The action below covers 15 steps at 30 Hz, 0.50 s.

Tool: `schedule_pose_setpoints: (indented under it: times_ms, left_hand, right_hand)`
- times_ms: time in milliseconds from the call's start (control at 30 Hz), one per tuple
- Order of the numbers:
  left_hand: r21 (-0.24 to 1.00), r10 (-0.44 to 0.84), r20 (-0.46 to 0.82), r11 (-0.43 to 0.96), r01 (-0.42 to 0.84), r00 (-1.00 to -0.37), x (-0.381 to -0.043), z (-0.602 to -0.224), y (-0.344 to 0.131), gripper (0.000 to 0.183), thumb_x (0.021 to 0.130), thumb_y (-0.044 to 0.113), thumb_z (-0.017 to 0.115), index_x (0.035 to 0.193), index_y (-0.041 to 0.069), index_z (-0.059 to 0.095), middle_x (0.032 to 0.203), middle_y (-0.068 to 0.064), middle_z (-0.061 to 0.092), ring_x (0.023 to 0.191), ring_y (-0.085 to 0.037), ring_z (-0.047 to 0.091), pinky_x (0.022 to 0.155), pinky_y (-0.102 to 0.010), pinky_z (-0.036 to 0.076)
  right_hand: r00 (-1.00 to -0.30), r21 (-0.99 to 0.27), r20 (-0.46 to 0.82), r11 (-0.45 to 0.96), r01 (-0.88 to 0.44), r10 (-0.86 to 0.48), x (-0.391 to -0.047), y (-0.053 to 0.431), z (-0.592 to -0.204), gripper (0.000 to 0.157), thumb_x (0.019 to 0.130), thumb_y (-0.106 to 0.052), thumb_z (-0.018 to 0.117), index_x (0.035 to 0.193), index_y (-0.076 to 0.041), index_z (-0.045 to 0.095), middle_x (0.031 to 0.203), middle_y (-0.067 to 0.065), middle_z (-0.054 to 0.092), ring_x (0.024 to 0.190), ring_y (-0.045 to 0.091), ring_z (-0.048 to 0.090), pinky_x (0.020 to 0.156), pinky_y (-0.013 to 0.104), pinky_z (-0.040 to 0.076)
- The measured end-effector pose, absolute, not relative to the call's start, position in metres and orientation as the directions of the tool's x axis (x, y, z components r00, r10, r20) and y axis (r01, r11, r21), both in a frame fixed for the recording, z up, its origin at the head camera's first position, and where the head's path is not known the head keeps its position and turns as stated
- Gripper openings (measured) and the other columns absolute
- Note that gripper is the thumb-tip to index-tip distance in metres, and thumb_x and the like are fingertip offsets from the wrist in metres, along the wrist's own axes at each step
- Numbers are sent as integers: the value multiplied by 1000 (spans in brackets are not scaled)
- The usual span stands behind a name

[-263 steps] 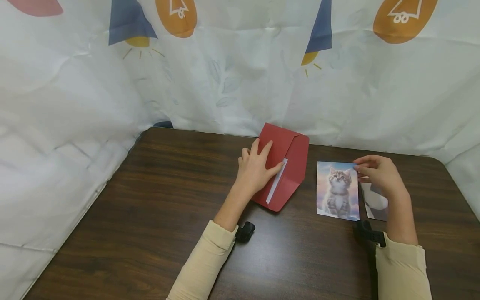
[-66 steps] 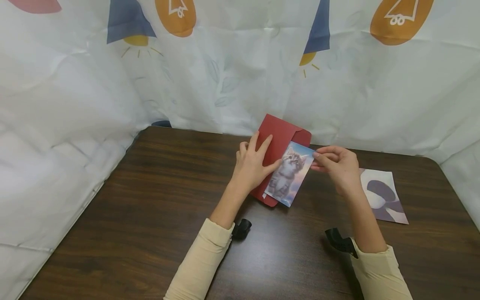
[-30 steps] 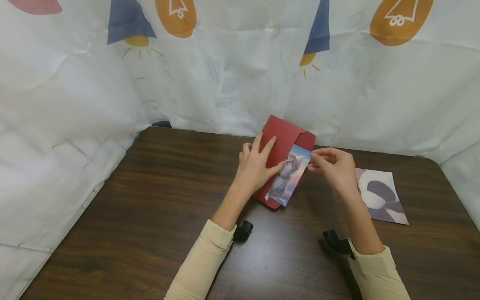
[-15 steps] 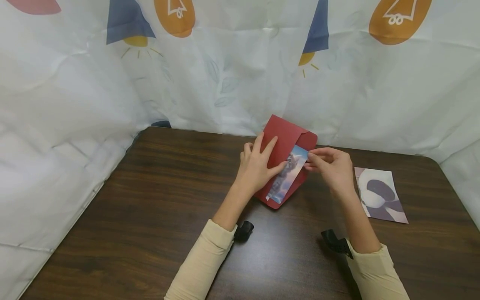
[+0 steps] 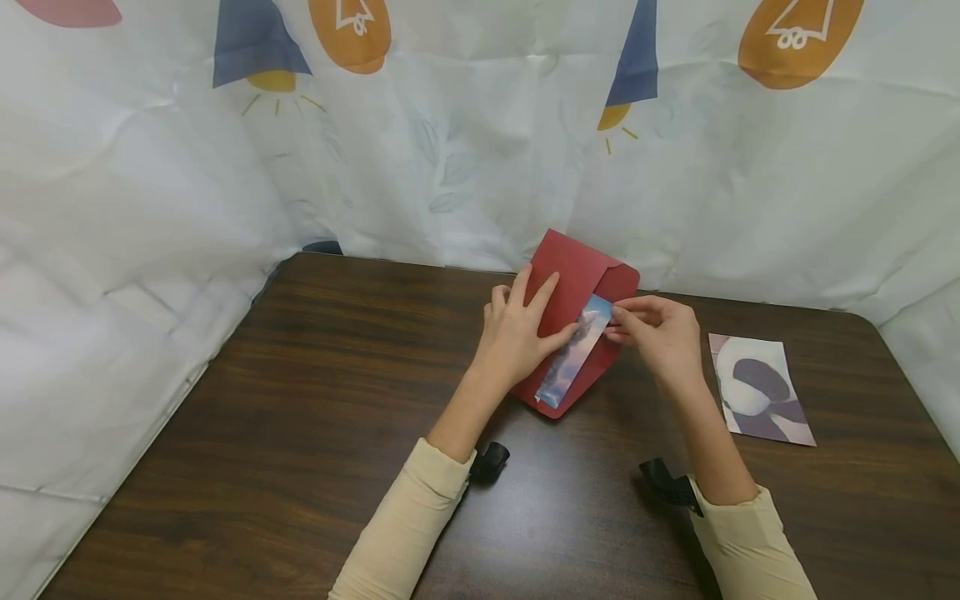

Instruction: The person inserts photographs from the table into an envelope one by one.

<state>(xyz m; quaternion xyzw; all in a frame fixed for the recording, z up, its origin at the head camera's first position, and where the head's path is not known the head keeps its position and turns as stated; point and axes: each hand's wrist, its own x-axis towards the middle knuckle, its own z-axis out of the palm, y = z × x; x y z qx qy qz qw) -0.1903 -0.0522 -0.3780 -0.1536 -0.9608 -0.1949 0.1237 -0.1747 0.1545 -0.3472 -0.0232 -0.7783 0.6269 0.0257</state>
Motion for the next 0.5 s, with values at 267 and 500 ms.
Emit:
schedule_pose_setpoints:
  times_ms: [267,500]
  left_hand:
    - [339,251,298,874,348,-921,-190,-378,-51,81,96,53,72,164,22,41,168,-17,31,130,-40,45,102,-51,48]
    - [326,252,295,880,345,-922,-189,-378,-50,81,96,54,71,164,21,41,168,-17,31,131,-40,45,102,-51,49]
  right_hand:
    - [-996,-980,22,197,-3,91,-174,152,-347,32,101,-6,71,122,17,67,84,-5,73,70,2,75,73,23,61]
    - [-995,-979,31,201,-10,100,-173,148,-347,30,101,-6,71,121,16,68,86,-3,73,69,2,75,73,23,61]
